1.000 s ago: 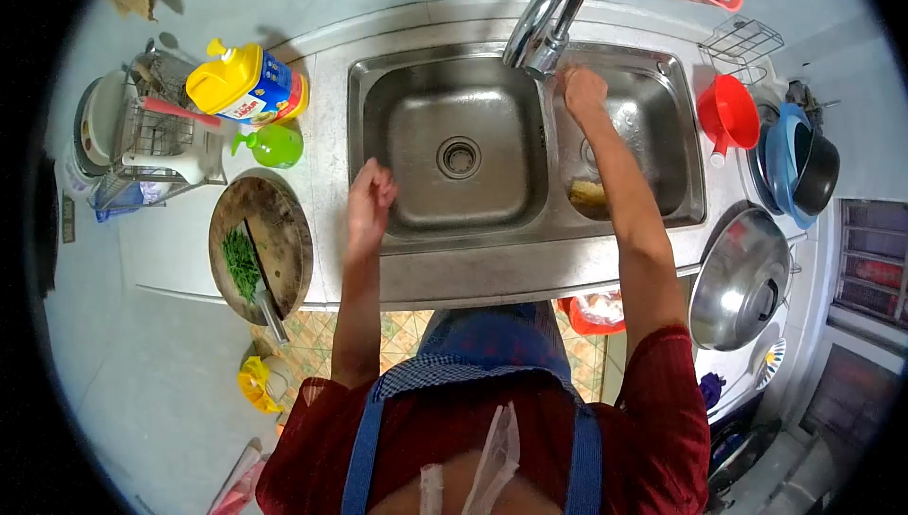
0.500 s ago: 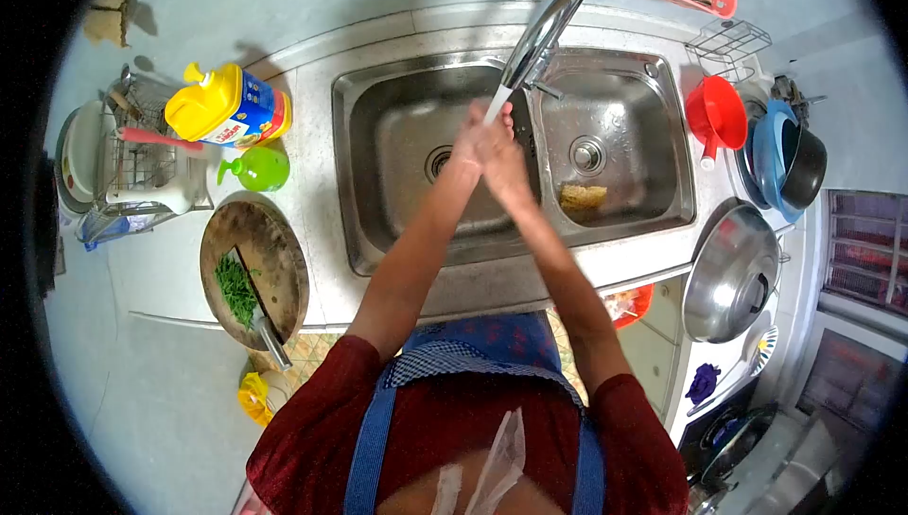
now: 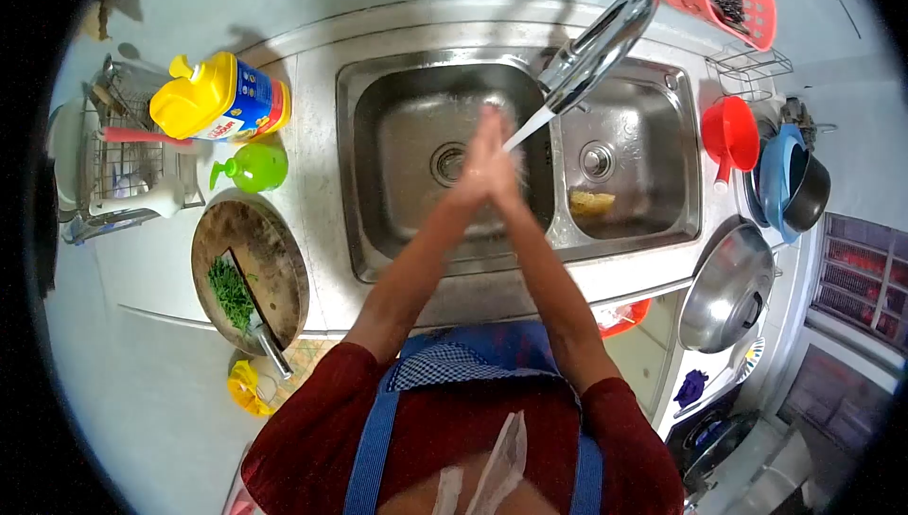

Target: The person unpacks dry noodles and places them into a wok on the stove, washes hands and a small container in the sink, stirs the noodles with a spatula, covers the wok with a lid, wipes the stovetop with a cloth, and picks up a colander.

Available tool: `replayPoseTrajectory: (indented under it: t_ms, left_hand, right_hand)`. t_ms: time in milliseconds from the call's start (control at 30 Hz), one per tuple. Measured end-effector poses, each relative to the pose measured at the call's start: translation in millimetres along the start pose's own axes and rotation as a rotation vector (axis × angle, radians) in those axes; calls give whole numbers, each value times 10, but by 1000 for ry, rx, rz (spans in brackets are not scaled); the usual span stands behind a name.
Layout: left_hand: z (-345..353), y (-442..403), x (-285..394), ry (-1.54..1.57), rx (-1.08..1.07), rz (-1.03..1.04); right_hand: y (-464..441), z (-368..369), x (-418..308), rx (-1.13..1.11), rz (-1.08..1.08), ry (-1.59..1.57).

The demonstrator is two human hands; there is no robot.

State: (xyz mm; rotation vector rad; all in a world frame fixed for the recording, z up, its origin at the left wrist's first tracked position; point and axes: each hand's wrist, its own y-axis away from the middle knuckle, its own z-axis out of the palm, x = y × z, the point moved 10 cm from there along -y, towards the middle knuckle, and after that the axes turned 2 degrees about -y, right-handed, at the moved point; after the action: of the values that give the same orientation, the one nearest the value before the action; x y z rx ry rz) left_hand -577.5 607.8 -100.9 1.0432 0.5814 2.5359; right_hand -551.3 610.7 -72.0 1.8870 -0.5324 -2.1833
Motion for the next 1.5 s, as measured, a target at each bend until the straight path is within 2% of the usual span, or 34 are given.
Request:
replayPoseTrajectory:
  t_ms: [33,100,133,167,233,267,333,367,400,433,467,500,567,600,633,700,733,767,800,833,900,933,1033,1133,1200,1233,1267,1300,1333,1367,1400,1467,1500]
  left_hand:
    - [31,113,-148,-188,30,-207]
    - [199,242,-45,63,78,131]
    - [233,289,-56,204,133,-32]
    - [79,135,-182,215,135,-34]
    - [-250,-286,-449,381,38,81]
    - [-285,-274,-426,390,43,86]
    - [-524,-92,-685,34,195,-166]
    - [-561,-124,-858,6,55,-186]
    - [-688,-122,-968,8,60,-186]
    - [-769,-104,-1076,-197,19,-200]
    - [-794,-52,-1090,-402,-23,-216]
    - [-871,-30,-1063,-402,-20,-219]
    - [-936,23,-778,-1422,-167,-43]
    - [-1067,16,-677,-1712,-115,-5]
    - [-1211,-52,-595,-2003,-61,45]
    - [-1409,-64,-554,-2287,-227,107]
    - [-1634,-145,-646,-2293,-250,111]
    - [-1828,-303,-811,-2617,-255,318]
    - [-1863,-374,-929,-2922,-250,563]
    - [-1713,-327,-805,-2922,-273,588]
    - [-1635,-163,-754,-3118,-888,109]
    - [-1660,-215,-831,-3124,-909,133]
    - [-1823,-404,-1104,-3189,-977,284]
    - [-1486,-403,-1090,-3066,-1047,401]
    - [-1077,-69,-745,-2992,-1161,64]
    - [-1039,-30,-655,-3005,-1159,63]
    - [-862,-29,-493,-2681,-957,131]
    - [-717,-27,-277,-2347,-770,186]
    - [-658,65,-165,-2358,-771,192]
    - [-339,277,30,-2096,-823,405]
    - [-17,534,265,-1817,-864,594]
    - [403,910,515,-1737,-843,650]
    - [633,1109,667,-1651,-815,693]
  right_hand:
    - [2,-247,7,150,31,481]
    - [-26,-430,-310,174,-320,407]
    - [5,-449,-461,182,-498,370]
    - [41,-415,-472,178,-496,381]
    - [169,-496,-388,225,-327,-122]
    - [86,-500,-301,96,-116,-306]
    - [-91,-784,-407,210,-118,-387]
    - [-229,-947,-452,202,-157,-409]
    - [-368,-1118,-477,193,-196,-430]
    - [-457,-1255,-506,184,-232,-491]
    - [-480,-1430,-504,366,-208,-443]
    - [-491,-1458,-540,354,-202,-423]
    - [-577,-1543,-684,294,-248,-289]
    - [-600,-1581,-788,253,-291,-173]
    - [-659,-1660,-766,297,-251,-208]
    - [-672,-1671,-775,316,-233,-188]
    - [-616,-1606,-818,291,-255,-130]
    - [-598,-1560,-850,272,-263,-150]
    - [-628,-1657,-745,247,-174,-36]
    - [-619,-1672,-716,208,-146,-94]
    - [-446,-1513,-826,126,-140,-128]
    - [-226,-1440,-915,222,-135,-134]
    - [132,-1369,-659,85,22,35]
    - [561,-1364,-169,-22,99,85]
    - [785,-1362,127,-83,61,106]
    - [867,-1298,230,-150,21,129]
    - [938,-1261,335,-149,12,117]
    - [1009,-1195,380,-159,-73,252]
    - [1064,-1114,367,-164,-160,390]
    - [1109,-987,253,-182,-169,571]
    - [1128,-904,184,-174,-179,568]
    - [1229,-706,-140,-141,-440,648]
    - [1251,-660,-229,-130,-452,645]
